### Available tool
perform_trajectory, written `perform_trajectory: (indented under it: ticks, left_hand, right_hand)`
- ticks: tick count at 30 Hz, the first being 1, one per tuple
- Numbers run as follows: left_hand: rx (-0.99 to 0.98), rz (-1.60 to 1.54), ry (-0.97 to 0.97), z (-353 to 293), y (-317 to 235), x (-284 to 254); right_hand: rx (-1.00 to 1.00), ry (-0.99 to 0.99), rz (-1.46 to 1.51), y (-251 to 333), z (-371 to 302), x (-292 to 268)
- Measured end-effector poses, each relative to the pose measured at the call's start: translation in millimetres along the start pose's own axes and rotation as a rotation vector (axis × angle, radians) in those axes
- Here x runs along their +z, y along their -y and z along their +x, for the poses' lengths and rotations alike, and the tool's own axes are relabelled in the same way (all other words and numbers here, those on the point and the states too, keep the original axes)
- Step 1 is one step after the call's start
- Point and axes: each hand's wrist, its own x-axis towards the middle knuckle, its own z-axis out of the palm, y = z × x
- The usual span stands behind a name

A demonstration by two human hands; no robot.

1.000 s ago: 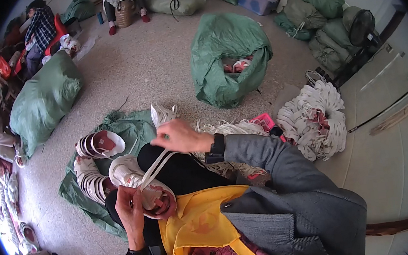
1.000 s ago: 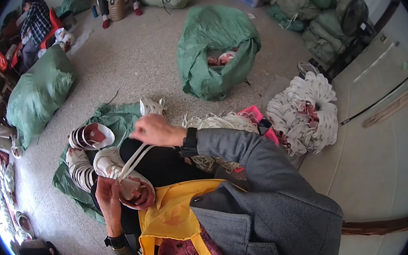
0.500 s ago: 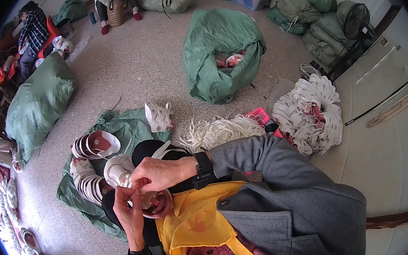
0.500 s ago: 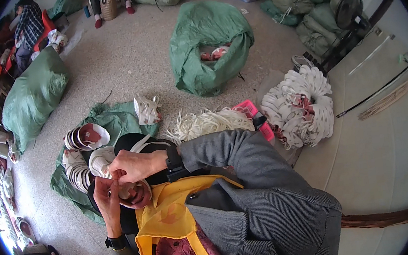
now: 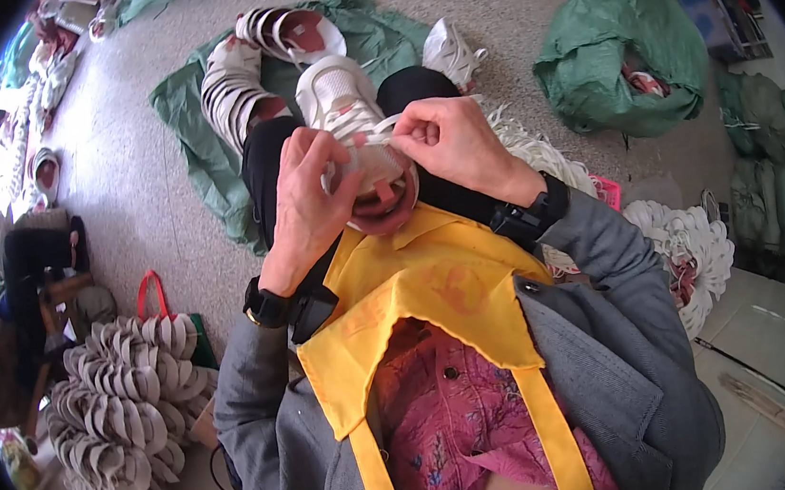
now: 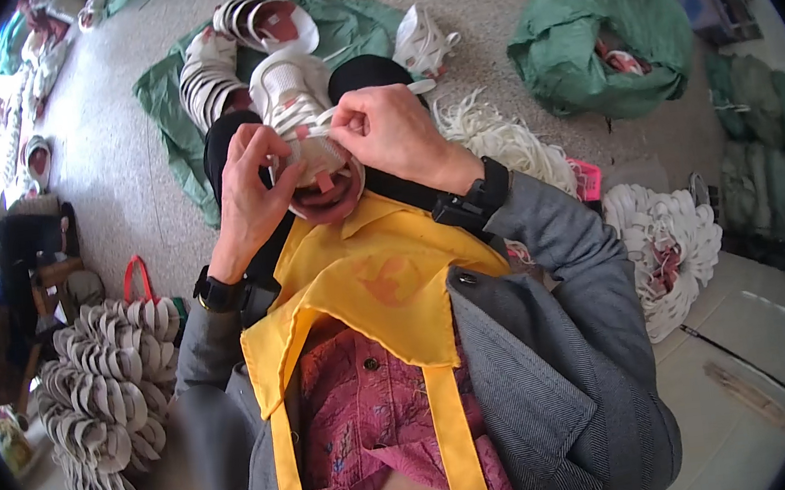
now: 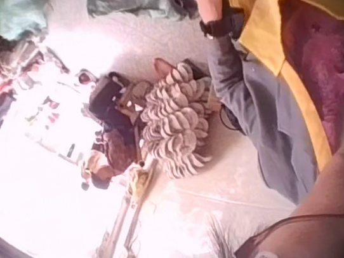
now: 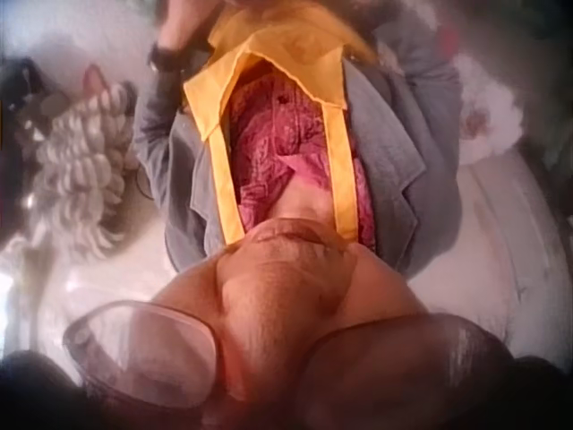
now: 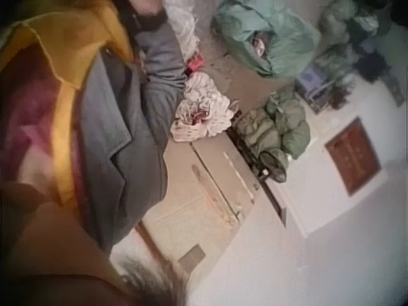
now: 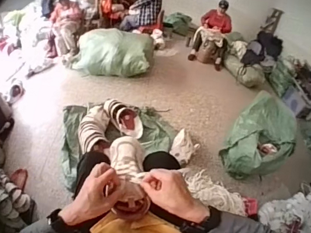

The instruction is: Lacing a pair of white and pink sneakers while sitting on the floor in a workshop.

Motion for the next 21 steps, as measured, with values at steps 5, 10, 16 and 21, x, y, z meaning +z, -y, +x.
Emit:
perform_trajectory:
  ticks: [5, 10, 16, 21]
  left_hand:
    - [-0.001, 0.012, 0.01, -3.1, 1.2, -0.2]
    - [-0.014, 0.007, 0.013, -1.0, -0.1, 1.4]
    - [-0.033, -0.006, 0.016, -0.2, 1.3, 3.8]
    - [-0.013, 0.023, 0.006, -0.2, 2.8, 4.5]
  right_hand:
    - [-0.089, -0.016, -0.118, -6.2, 4.3, 5.3]
    - [-0.179, -0.049, -0.155, -2.9, 6.1, 7.2]
    - [-0.134, -0.044, -0.147, -5.2, 7.6, 8.6]
    - [-0.136, -0.01, -0.149, 2.5, 13.7, 6.4]
